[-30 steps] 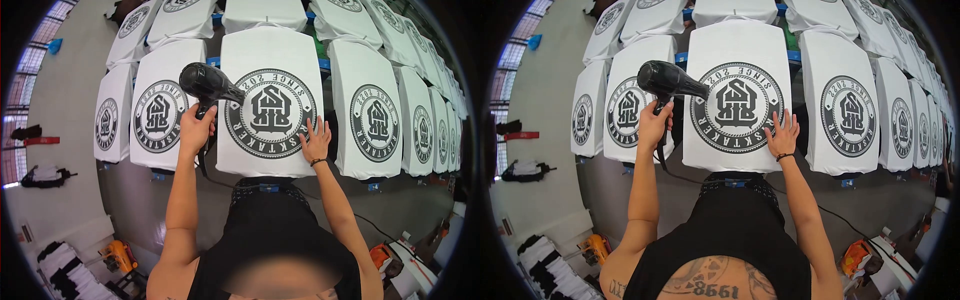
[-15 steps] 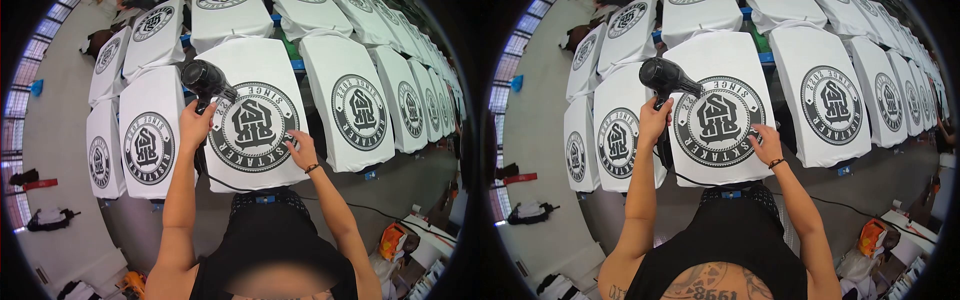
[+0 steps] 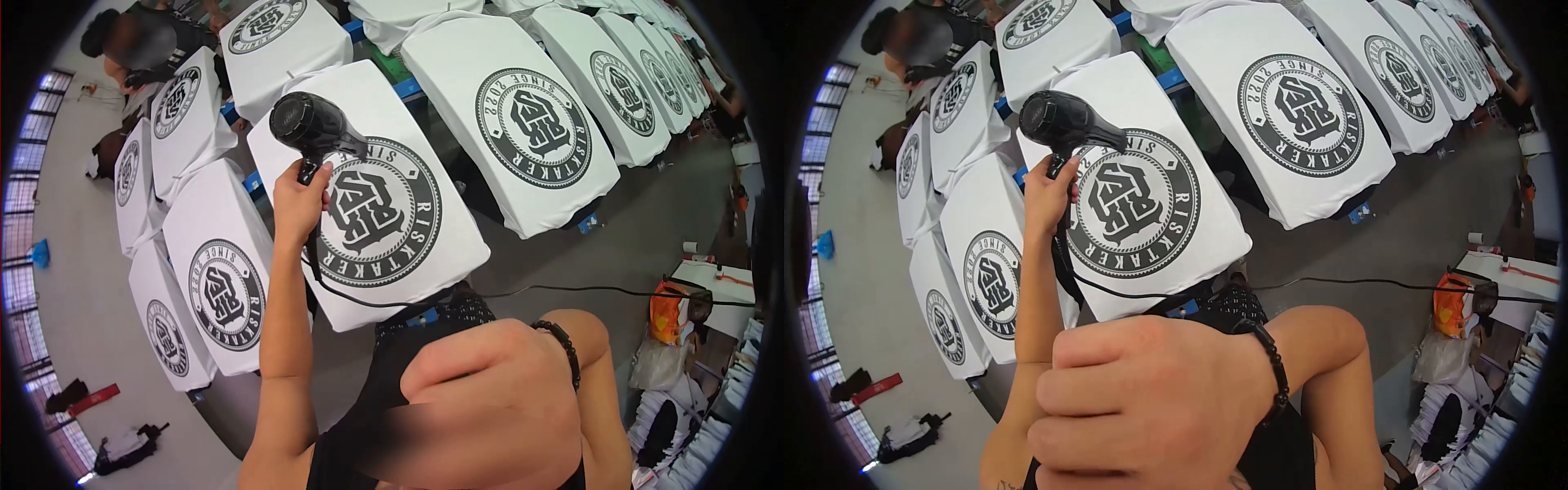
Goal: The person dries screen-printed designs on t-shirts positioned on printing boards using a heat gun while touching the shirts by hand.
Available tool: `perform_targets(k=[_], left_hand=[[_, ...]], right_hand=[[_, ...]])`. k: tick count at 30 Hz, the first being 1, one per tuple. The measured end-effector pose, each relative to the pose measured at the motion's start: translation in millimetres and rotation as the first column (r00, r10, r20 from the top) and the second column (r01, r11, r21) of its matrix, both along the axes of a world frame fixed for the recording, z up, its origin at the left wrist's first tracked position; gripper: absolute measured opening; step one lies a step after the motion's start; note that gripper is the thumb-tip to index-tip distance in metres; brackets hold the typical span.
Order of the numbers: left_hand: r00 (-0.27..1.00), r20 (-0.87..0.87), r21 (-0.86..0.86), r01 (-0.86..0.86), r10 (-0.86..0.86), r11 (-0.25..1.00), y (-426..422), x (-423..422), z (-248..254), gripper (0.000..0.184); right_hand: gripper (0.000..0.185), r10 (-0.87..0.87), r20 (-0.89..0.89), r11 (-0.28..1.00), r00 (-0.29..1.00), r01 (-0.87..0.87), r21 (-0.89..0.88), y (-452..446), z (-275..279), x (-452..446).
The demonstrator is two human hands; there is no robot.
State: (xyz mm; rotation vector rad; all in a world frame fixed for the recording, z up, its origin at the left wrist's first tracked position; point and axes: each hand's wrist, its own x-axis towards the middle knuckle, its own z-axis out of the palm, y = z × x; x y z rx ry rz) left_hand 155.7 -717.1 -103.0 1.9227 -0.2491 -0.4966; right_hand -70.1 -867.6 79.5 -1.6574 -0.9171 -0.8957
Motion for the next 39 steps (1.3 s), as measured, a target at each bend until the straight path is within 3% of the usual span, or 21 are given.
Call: perform_targets(k=[2,3,5,8,9,11,13,14,18,21,26,29,39], left_hand=[[0.998,-0.058,-0.048,0.031,-0.034,0.998,-7.1,-2.5,1.5,0.030],[0.998,-0.049,-0.034,0.041,-0.043,0.999,-11.3,-5.4,0.1,0.031],[0.995,-0.036,-0.017,0.090,-0.090,0.996,-18.6,-11.2,-1.4,0.032],[0.991,-0.066,-0.053,0.110,-0.113,0.993,-21.4,-14.8,-0.4,0.033],[0.991,-0.088,-0.082,0.096,-0.103,0.992,-22.0,-15.3,-0.3,0.032],[0.996,-0.070,-0.070,0.057,-0.062,0.996,-20.8,-14.7,2.8,0.035],[0.995,0.095,0.100,0.006,-0.016,0.995,-12.0,-5.5,1.5,0.039],[0.995,0.097,0.117,-0.007,-0.004,0.993,-6.6,-0.1,1.4,0.042],[0.990,0.062,0.044,-0.126,0.124,0.991,22.6,12.0,1.6,0.028],[0.973,0.119,0.110,-0.209,0.196,0.972,50.7,15.6,1.4,0.028],[0.948,0.074,0.071,-0.316,0.311,0.946,98.9,-0.3,10.4,0.026],[0.924,0.056,0.077,-0.383,0.379,0.921,124.8,-22.9,17.6,0.026],[0.918,-0.016,0.065,-0.393,0.395,0.917,162.2,-48.5,18.1,0.026]], right_hand=[[0.014,-0.039,0.142,0.997,0.989,0.048,-0.063,12.8,4.3,-1.2],[0.009,-0.195,-0.001,0.934,0.981,0.186,0.306,45.0,7.3,-4.4],[0.009,-0.281,-0.184,0.721,0.942,0.333,0.608,59.8,5.9,-7.2],[0.009,-0.249,-0.154,0.794,0.956,0.293,0.533,31.4,7.8,-8.3],[0.009,-0.153,-0.033,0.951,0.988,0.156,0.266,4.2,12.4,-6.4],[0.009,-0.033,0.053,0.999,0.998,0.035,-0.040,-14.8,15.9,-5.3],[0.011,-0.024,0.059,0.999,0.998,0.026,-0.028,-18.1,14.9,-7.9],[0.011,-0.021,0.062,0.999,0.998,0.022,-0.024,-19.1,14.3,-9.4],[0.014,-0.023,0.035,1.000,0.999,0.024,-0.014,-21.5,13.5,-12.4],[0.014,-0.006,0.047,1.000,0.999,0.007,-0.018,-19.7,13.4,-9.8],[0.008,0.124,-0.008,0.992,0.992,-0.124,-0.007,-8.4,8.7,-0.1],[0.002,0.168,0.052,0.986,0.984,-0.168,0.006,2.1,7.8,12.8],[0.005,0.290,0.034,0.956,0.956,-0.292,0.036,34.2,3.4,33.0]])
